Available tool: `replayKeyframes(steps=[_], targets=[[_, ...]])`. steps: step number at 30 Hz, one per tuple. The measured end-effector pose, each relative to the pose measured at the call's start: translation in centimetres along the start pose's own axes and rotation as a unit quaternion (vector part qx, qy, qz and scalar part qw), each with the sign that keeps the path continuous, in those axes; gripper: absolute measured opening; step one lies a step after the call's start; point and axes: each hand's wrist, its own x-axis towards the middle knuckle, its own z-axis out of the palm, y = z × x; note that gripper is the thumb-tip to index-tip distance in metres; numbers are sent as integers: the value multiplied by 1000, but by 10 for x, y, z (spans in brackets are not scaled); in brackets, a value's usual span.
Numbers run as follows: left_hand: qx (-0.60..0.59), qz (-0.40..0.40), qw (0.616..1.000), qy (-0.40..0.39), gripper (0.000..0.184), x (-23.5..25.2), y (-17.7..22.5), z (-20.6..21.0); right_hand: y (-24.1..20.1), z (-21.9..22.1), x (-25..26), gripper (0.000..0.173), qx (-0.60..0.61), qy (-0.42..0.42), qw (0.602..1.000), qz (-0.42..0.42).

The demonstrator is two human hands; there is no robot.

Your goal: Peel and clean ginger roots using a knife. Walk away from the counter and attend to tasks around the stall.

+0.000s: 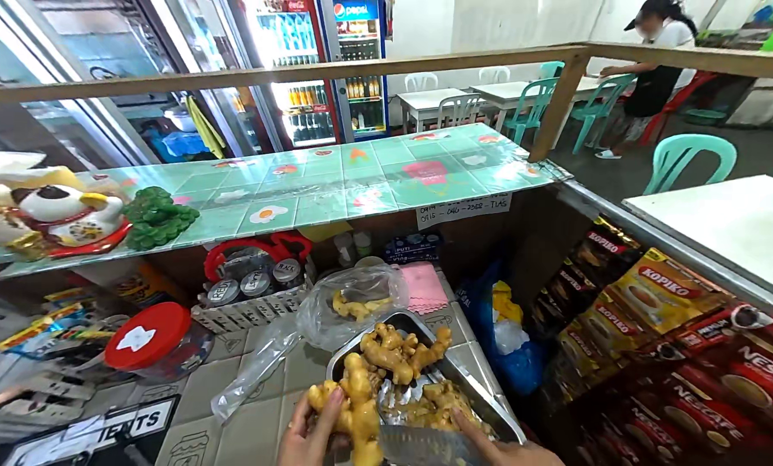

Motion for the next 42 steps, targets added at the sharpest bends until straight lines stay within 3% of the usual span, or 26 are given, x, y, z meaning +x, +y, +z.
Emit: replayKeyframes(steps=[5, 8, 9, 11, 13, 16, 20, 25, 30, 33, 37, 39, 42], targets=[[-17, -5, 996, -82, 39, -10, 9, 21, 1, -8, 12, 72, -73, -9, 997, 0], [-21, 1, 994, -111, 38, -15, 10, 31, -3, -15, 17, 58, -86, 51, 995, 0], [-17, 3, 993, -117, 38, -17, 11, 33, -9, -19, 20, 59, -30, 78, 996, -1], [-3, 18, 992, -128, 36, -20, 12, 41, -27, -27, 27, 63, 192, 98, 976, 0], [8, 35, 990, -137, 38, -25, 13, 53, -46, -26, 35, 54, 411, 107, 905, 12], [16, 60, 989, -136, 38, -34, 19, 70, -68, -18, 49, 47, 530, 146, 834, 45], [112, 102, 975, -162, 56, -35, 27, 71, -68, -18, 58, 47, 507, 204, 836, 54], [185, 183, 952, -164, 53, -41, 29, 77, -68, -24, 60, 45, 471, 238, 847, 67], [211, 222, 942, -140, 51, -41, 19, 83, -63, -18, 67, 49, 502, 218, 834, 73], [186, 191, 952, -152, 54, -36, 16, 81, -57, -17, 67, 50, 523, 182, 830, 74], [42, 107, 970, -214, 55, -31, 12, 71, -52, -24, 62, 47, 569, 179, 799, 76], [-13, 8, 972, -236, 49, -32, 13, 69, -56, -33, 57, 50, 619, 177, 761, 82], [-54, -102, 955, -273, 60, -35, 10, 71, -59, -39, 54, 57, 682, 149, 714, 60]])
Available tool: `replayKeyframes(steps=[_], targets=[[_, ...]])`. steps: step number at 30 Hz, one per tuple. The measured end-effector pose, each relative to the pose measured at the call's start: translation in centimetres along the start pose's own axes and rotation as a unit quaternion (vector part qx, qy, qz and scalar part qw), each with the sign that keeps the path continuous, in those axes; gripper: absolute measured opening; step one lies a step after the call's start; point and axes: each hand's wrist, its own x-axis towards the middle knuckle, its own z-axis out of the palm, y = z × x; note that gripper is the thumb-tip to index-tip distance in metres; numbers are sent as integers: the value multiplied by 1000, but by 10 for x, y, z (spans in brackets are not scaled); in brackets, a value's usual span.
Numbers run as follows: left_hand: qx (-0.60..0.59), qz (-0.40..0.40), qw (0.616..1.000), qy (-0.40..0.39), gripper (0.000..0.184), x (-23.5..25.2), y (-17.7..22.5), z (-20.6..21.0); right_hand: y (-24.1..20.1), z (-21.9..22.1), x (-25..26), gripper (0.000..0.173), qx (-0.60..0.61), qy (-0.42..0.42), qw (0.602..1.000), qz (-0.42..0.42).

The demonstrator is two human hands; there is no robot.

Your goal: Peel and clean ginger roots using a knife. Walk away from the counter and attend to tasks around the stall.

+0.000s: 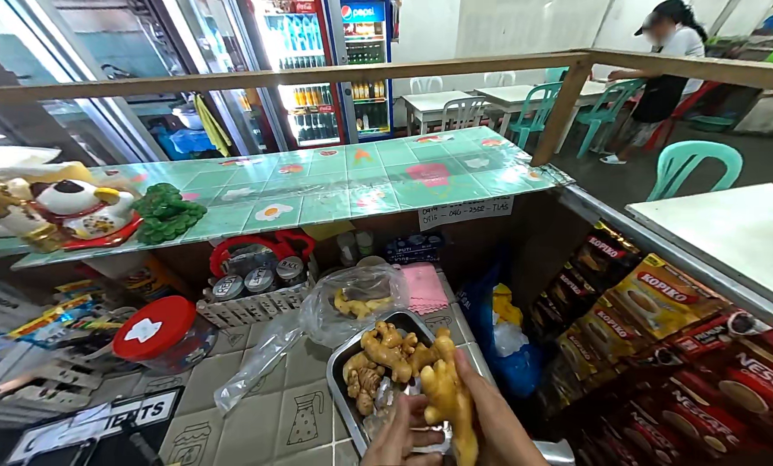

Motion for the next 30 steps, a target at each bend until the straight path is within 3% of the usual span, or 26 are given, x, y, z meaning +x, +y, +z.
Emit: replayKeyframes(steps=[5, 10, 13, 15, 18, 20, 27, 30], targets=[[-68, 4, 997, -31, 38, -6, -6, 12, 10, -6, 5, 59, 52, -105, 993, 18], [-43, -17, 996, -80, 51, -9, -9, 9, 9, -11, 2, 45, -95, -135, 986, -12], [-87, -48, 993, -62, 50, -9, -9, 13, 7, -16, -4, 41, -158, -106, 981, -29], [-85, -44, 995, -7, 49, -8, -8, 13, 14, -31, -5, 40, -325, -61, 941, -74], [6, 7, 995, 100, 52, -4, -8, 4, 25, -60, -14, 52, -606, -12, 790, -90], [64, 26, 987, 148, 57, -7, -4, -4, 34, -72, -21, 66, -683, -26, 727, -69], [82, 96, 955, 270, 61, -21, 28, -23, 47, -82, -21, 74, -735, -90, 662, -112], [72, 133, 938, 313, 61, -25, 36, -37, 47, -87, -26, 69, -716, -113, 678, -122]])
